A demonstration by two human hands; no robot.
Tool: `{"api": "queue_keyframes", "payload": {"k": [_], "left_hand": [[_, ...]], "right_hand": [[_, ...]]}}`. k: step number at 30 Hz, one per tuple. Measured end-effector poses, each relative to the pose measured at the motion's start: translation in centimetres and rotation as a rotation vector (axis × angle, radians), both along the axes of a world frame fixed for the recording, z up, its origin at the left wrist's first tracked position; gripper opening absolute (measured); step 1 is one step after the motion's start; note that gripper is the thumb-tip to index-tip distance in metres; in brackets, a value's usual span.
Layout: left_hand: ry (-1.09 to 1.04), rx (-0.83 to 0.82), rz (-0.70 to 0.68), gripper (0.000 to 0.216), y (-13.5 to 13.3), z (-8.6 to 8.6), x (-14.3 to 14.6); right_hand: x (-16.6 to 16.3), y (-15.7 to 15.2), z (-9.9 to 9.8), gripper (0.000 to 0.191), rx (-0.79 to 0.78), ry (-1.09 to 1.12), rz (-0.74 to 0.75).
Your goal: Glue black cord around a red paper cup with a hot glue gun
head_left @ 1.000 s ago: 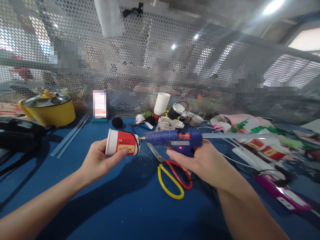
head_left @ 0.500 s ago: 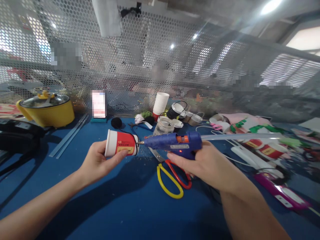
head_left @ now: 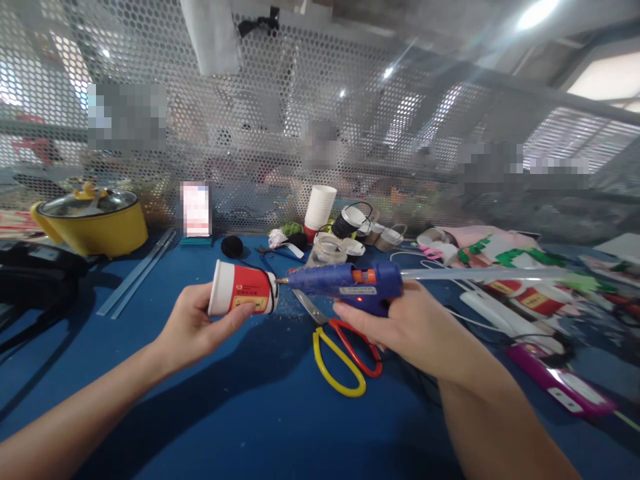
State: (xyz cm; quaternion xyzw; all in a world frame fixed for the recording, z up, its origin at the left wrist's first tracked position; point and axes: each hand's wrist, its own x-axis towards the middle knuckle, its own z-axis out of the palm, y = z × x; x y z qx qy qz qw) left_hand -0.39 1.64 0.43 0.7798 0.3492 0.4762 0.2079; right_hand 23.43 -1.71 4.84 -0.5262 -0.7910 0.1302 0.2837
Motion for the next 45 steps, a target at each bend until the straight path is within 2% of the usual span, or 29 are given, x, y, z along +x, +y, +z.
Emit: {"api": "queue_keyframes", "payload": {"k": [5, 14, 22, 26, 29, 33, 38, 45], "left_hand": [[0.032, -0.015, -0.012, 0.011, -0.1, 0.0, -0.1], [-0.046, -0.079, 0.031, 0.007, -0.1, 0.1, 0.3], [-0.133, -0.241, 0.045, 0.011, -0.2, 0.1, 0.3], [-0.166, -0.27, 0.051, 0.013, -0.2, 0.0, 0.2], [-0.186, -0.303, 0.074, 0.016, -0.1, 0.0, 0.2], [-0.209, -0.358, 0.089, 0.018, 0.0, -0.1, 0.2], [-0.226, -0.375, 0.095, 0.019, 0.1, -0.1, 0.3], [-0.236, -0.348, 0.079, 0.017, 0.1, 0.2, 0.3]], "right_hand": [[0.0, -0.1, 0.0, 0.017, -0.029, -0.003, 0.005], [0.0, -0.3, 0.3, 0.016, -0.049, -0.016, 0.01], [-0.1, -0.4, 0.3, 0.018, -0.044, -0.001, 0.039], [0.1, -0.5, 0.4, 0.017, -0.084, 0.08, 0.025], [0.3, -0.3, 0.4, 0.013, -0.178, 0.235, 0.015], [0.7, 1.2, 0.0, 0.016, -0.238, 0.506, 0.031], [1.3, 4.6, -1.2, 0.025, -0.137, 0.697, -0.182], [2.0, 9.8, -2.8, 0.028, -0.433, 0.699, -0.294]]}}
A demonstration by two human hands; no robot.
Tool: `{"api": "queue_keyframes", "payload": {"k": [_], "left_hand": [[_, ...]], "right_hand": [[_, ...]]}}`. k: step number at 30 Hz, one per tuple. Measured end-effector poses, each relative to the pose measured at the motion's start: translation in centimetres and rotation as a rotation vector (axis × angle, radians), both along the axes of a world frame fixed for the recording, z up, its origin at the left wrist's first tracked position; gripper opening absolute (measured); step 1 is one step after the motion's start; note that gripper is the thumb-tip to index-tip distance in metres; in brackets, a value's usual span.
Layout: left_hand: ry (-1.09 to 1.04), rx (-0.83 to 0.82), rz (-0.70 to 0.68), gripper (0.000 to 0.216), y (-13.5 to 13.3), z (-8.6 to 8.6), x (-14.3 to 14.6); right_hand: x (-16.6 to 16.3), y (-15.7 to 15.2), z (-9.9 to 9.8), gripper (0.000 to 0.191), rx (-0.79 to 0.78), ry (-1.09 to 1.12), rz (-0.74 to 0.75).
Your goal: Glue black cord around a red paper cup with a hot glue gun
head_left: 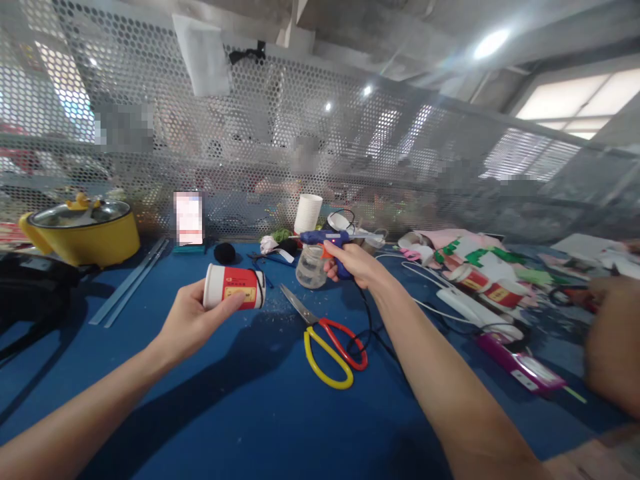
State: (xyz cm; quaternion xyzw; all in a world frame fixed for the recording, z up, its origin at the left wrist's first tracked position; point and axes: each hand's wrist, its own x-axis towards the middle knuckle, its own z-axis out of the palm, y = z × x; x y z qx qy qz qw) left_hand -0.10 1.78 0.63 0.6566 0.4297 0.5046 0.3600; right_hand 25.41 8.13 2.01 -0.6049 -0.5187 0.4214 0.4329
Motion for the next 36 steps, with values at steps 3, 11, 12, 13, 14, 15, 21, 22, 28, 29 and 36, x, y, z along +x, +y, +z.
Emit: {"api": "queue_keyframes", "payload": {"k": [3, 11, 12, 13, 14, 15, 21, 22, 28, 29, 36], "left_hand": [[-0.016, -0.001, -0.013, 0.016, -0.1, 0.1, 0.0], [-0.008, 0.01, -0.015, 0.019, -0.2, 0.1, -0.1], [0.007, 0.026, -0.018, 0.019, -0.2, 0.0, -0.1], [0.027, 0.047, -0.02, 0.018, -0.3, 0.0, -0.1], [0.051, 0.07, -0.023, 0.017, -0.3, -0.1, -0.1], [0.077, 0.096, -0.024, 0.016, -0.4, -0.1, -0.1], [0.213, 0.24, -0.069, 0.012, -0.9, 0.0, 0.1], [0.234, 0.269, -0.097, 0.011, -1.0, 0.1, 0.1], [0.317, 0.376, -0.242, 0.015, -1.2, 0.1, -0.1], [0.327, 0.37, -0.249, 0.015, -1.2, 0.1, -0.1], [0.183, 0.127, -0.202, 0.008, -1.1, -0.1, 0.4]], "right_hand": [[0.3, 1.2, -0.5, 0.028, -0.094, -0.037, -0.005], [1.7, 1.1, 0.1, 0.04, -0.059, -0.368, -0.14], [1.6, 0.7, 0.4, 0.037, -0.015, -0.417, -0.18], [1.4, 0.2, 0.8, 0.034, 0.046, -0.474, -0.214], [1.0, -0.4, 1.1, 0.032, 0.12, -0.536, -0.237], [0.5, -1.0, 1.4, 0.03, 0.205, -0.597, -0.243], [-4.3, -3.8, 1.8, 0.048, 0.339, -0.456, 0.254], [-5.1, -4.0, 1.6, 0.05, 0.267, -0.358, 0.359], [-7.7, -4.1, 0.1, 0.044, -0.013, 0.207, 0.673], [-7.9, -4.2, -0.1, 0.035, -0.025, 0.298, 0.649], [-7.7, -4.3, -0.2, 0.015, -0.009, 0.591, 0.488]]}}
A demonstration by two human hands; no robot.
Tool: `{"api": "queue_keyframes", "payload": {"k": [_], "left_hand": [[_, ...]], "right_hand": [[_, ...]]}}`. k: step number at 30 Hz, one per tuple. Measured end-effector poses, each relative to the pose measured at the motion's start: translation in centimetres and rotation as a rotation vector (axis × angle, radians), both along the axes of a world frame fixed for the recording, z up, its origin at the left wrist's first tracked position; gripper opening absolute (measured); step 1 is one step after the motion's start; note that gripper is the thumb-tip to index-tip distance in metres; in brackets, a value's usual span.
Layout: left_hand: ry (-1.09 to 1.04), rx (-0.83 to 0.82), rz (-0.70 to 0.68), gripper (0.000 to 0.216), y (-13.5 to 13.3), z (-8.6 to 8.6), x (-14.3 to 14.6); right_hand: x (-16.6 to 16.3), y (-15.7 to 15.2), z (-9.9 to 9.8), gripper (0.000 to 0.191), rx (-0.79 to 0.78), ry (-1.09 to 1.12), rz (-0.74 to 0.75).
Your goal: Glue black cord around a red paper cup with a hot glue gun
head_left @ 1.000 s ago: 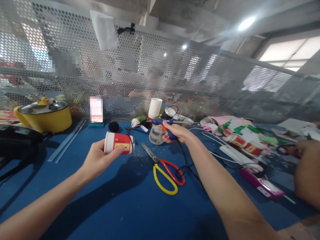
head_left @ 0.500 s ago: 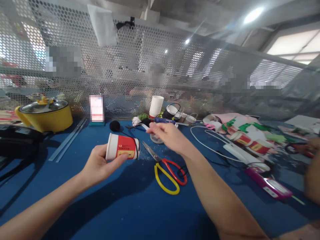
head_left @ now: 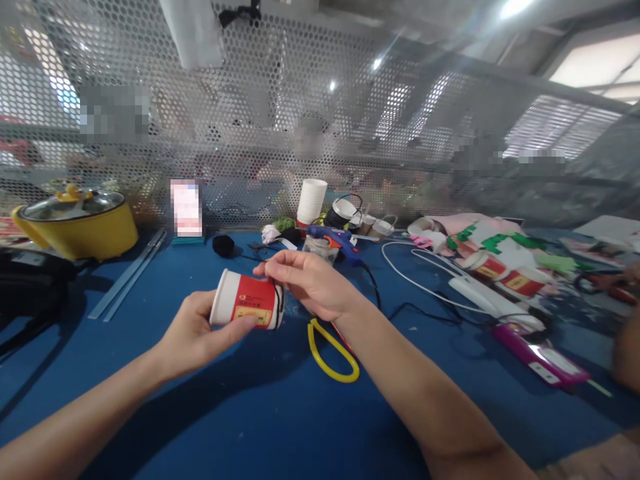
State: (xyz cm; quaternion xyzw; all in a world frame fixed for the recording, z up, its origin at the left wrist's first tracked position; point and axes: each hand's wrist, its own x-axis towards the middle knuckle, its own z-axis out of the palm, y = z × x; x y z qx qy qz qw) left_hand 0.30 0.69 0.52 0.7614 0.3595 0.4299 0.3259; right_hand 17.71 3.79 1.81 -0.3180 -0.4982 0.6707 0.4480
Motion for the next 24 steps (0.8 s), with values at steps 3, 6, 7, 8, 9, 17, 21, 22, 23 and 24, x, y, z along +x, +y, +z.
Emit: {"api": "queue_keyframes", "payload": {"k": [3, 6, 7, 8, 9, 17, 21, 22, 23, 24], "left_hand": [[-0.131, -0.204, 0.071, 0.01, 0.2, -0.2, 0.2], [-0.225, -0.341, 0.075, 0.011, 0.5, -0.4, 0.3], [-0.246, -0.373, 0.074, 0.011, 0.6, -0.4, 0.3], [-0.263, -0.4, 0.073, 0.012, 0.7, -0.4, 0.3], [-0.274, -0.422, 0.076, 0.012, 0.7, -0.4, 0.4], [-0.279, -0.472, 0.09, 0.012, 0.3, 0.0, 0.7], [-0.293, -0.472, 0.085, 0.011, 0.3, -0.1, 0.7], [-0.292, -0.47, 0.087, 0.011, 0.2, -0.1, 0.7], [-0.288, -0.464, 0.087, 0.011, 0.2, -0.1, 0.7], [-0.284, -0.458, 0.088, 0.011, 0.2, -0.1, 0.7]], "right_hand": [[0.5, 0.1, 0.3, 0.013, 0.089, 0.032, -0.076], [0.9, 0.2, 0.4, 0.013, 0.146, 0.012, -0.105], [0.9, 0.3, 0.4, 0.013, 0.155, 0.002, -0.121], [1.0, 0.3, 0.3, 0.013, 0.164, -0.008, -0.141], [1.0, 0.4, 0.2, 0.013, 0.175, -0.02, -0.159], [0.8, 1.3, -0.8, 0.014, 0.254, -0.112, -0.228], [0.7, 1.4, -0.9, 0.013, 0.271, -0.165, -0.249], [0.6, 1.4, -0.9, 0.013, 0.271, -0.179, -0.254], [0.6, 1.4, -0.9, 0.013, 0.271, -0.192, -0.259], [0.6, 1.4, -0.9, 0.013, 0.272, -0.203, -0.264]]}}
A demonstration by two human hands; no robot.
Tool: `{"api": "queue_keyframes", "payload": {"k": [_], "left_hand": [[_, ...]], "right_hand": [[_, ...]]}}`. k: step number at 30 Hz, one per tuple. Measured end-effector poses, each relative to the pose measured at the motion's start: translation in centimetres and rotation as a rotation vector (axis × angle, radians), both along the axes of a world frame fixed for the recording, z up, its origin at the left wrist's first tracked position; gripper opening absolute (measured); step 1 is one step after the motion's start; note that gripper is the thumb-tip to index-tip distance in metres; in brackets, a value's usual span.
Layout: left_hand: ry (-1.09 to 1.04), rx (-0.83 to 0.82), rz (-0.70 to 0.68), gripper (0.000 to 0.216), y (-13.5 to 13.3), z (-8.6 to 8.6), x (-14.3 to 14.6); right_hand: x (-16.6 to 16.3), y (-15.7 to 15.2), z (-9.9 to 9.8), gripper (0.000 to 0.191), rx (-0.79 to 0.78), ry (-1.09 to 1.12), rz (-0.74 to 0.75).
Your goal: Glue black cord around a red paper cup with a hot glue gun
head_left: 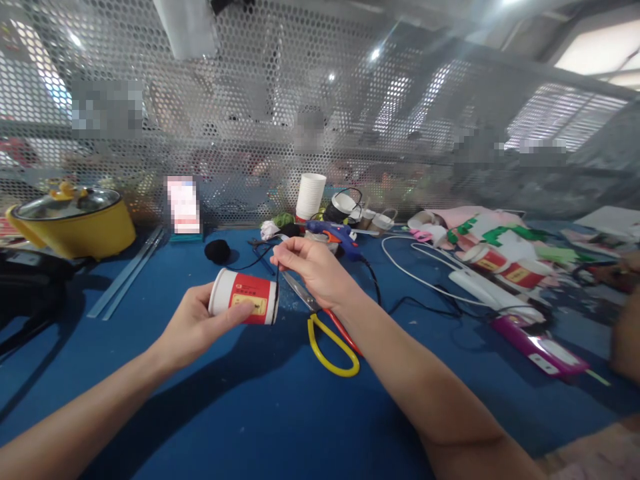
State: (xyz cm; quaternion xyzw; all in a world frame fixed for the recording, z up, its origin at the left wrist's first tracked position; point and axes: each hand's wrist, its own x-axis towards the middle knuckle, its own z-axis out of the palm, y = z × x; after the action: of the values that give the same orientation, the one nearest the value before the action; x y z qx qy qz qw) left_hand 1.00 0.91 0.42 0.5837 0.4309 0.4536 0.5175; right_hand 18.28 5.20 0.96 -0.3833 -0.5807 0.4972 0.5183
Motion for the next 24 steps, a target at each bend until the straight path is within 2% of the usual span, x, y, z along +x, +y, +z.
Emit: {"api": "queue_keyframes", "payload": {"k": [14, 24], "left_hand": [[0.027, 0.117, 0.015, 0.014, -0.1, -0.1, -0.2], [0.065, 0.131, 0.108, 0.016, -0.1, -0.3, -0.3]], "right_hand": [[-0.3, -0.2, -0.2, 0.014, 0.007, -0.121, -0.02], [-0.4, 0.3, -1.1, 0.017, -0.016, -0.157, -0.003]]}}
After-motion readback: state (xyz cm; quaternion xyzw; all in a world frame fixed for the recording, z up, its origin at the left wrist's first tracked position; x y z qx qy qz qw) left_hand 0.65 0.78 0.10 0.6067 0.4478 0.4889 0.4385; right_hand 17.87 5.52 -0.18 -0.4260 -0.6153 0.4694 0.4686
